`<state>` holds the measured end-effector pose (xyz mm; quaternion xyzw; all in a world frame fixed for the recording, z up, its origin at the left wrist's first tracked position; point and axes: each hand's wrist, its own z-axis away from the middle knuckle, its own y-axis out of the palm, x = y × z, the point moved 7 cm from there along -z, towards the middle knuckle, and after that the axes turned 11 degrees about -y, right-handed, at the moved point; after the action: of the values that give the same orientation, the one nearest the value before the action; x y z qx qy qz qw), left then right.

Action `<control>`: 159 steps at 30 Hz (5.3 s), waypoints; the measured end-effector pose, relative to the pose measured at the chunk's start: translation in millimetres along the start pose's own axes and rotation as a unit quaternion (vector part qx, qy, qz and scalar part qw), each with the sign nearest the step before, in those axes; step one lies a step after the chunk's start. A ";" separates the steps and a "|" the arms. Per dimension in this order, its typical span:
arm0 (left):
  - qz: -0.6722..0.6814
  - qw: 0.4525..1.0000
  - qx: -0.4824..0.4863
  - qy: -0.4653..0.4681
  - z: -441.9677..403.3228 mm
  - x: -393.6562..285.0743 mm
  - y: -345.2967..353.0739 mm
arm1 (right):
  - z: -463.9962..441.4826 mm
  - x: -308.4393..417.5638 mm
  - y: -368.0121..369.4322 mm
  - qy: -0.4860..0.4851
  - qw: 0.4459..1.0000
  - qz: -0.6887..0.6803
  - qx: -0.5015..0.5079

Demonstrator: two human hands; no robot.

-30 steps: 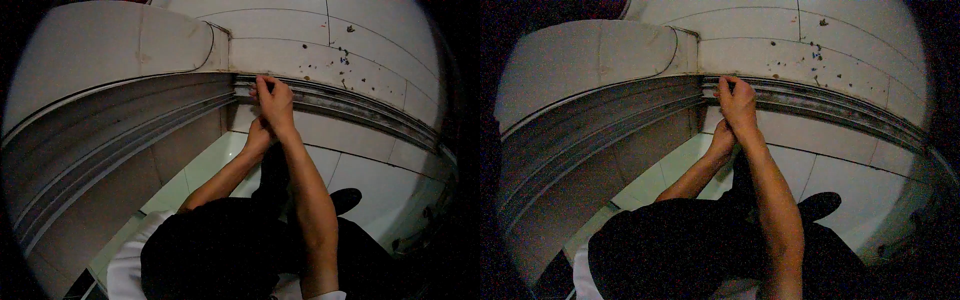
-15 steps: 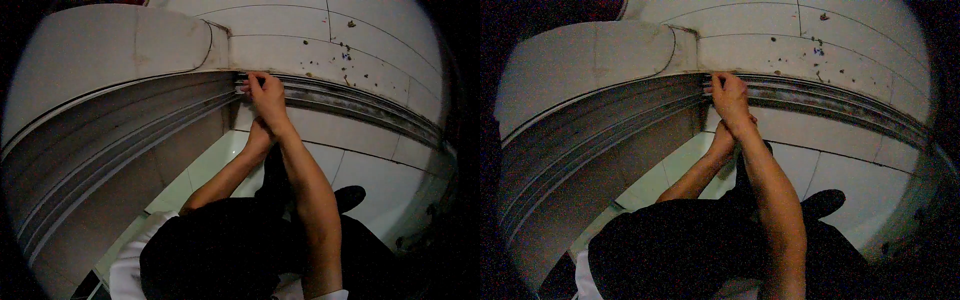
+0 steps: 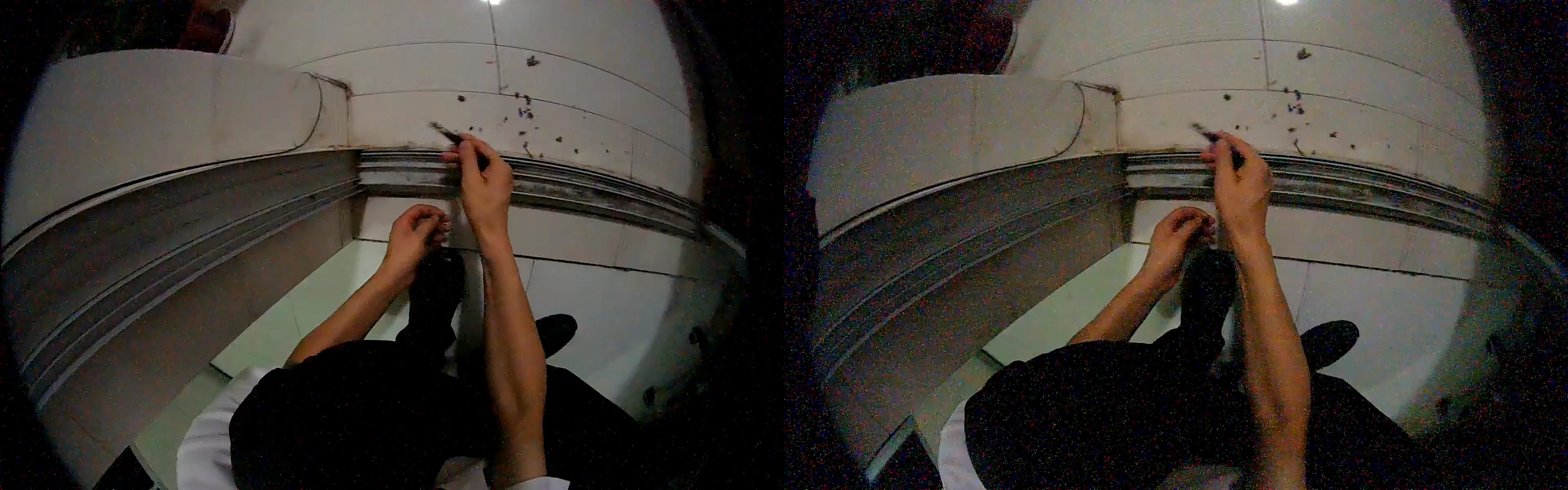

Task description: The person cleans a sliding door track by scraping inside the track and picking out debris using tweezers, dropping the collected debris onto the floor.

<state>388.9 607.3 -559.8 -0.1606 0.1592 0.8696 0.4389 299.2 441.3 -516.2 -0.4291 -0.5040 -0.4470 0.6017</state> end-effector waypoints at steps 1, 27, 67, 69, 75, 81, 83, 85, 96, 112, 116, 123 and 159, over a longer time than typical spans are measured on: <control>0.012 1.000 0.013 0.005 -0.1 0.9 2.5 | -1.5 -5.4 -11.3 0.005 1.000 -0.004 -0.026; -0.054 0.998 -0.039 0.020 2.8 -3.3 -7.3 | 36.0 -32.3 84.2 0.003 0.991 -0.056 0.120; -0.041 0.998 0.001 0.045 -2.8 6.1 -0.8 | -0.4 -12.2 27.0 0.059 0.983 -0.174 -0.005; -0.038 0.997 0.035 0.050 -6.1 -1.6 9.1 | 2.0 -18.0 12.6 0.049 0.989 -0.139 -0.021; 0.008 0.998 -0.005 0.061 0.8 -25.0 19.9 | 17.7 -12.3 -10.9 0.047 0.984 -0.172 0.001; 0.032 0.989 0.020 0.145 -21.1 -81.4 30.1 | 28.4 -31.0 -11.8 0.158 0.919 -0.358 -0.039; 0.063 0.986 0.080 0.131 -33.5 -90.1 37.0 | 28.6 -32.6 -12.7 0.166 0.899 -0.403 -0.036; 0.075 0.984 0.111 0.117 -36.0 -97.2 50.9 | 26.9 -28.1 -16.9 0.175 0.882 -0.436 -0.036; 0.021 0.991 0.012 0.132 -62.8 -148.5 62.3 | 23.3 -40.1 -57.0 0.178 0.851 -0.473 -0.142; -0.394 0.740 -0.246 0.487 14.7 -95.6 6.7 | 25.4 -20.9 -17.5 0.095 0.966 -0.235 0.040; -0.464 0.688 -0.279 0.483 13.8 -73.2 -7.7 | 28.1 -30.3 18.7 0.060 0.979 -0.149 0.121; -0.463 0.686 -0.296 0.476 26.7 -63.4 -15.5 | 27.2 -35.8 51.5 0.012 0.985 -0.095 0.142; -0.364 0.760 -0.216 0.493 -16.9 -50.5 -44.6 | 11.6 -51.3 123.5 0.064 0.987 -0.040 0.143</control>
<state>456.0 589.4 -559.8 -0.7035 0.0912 0.4563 0.5372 411.8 486.6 -573.6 -0.2885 -0.5402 -0.4205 0.6694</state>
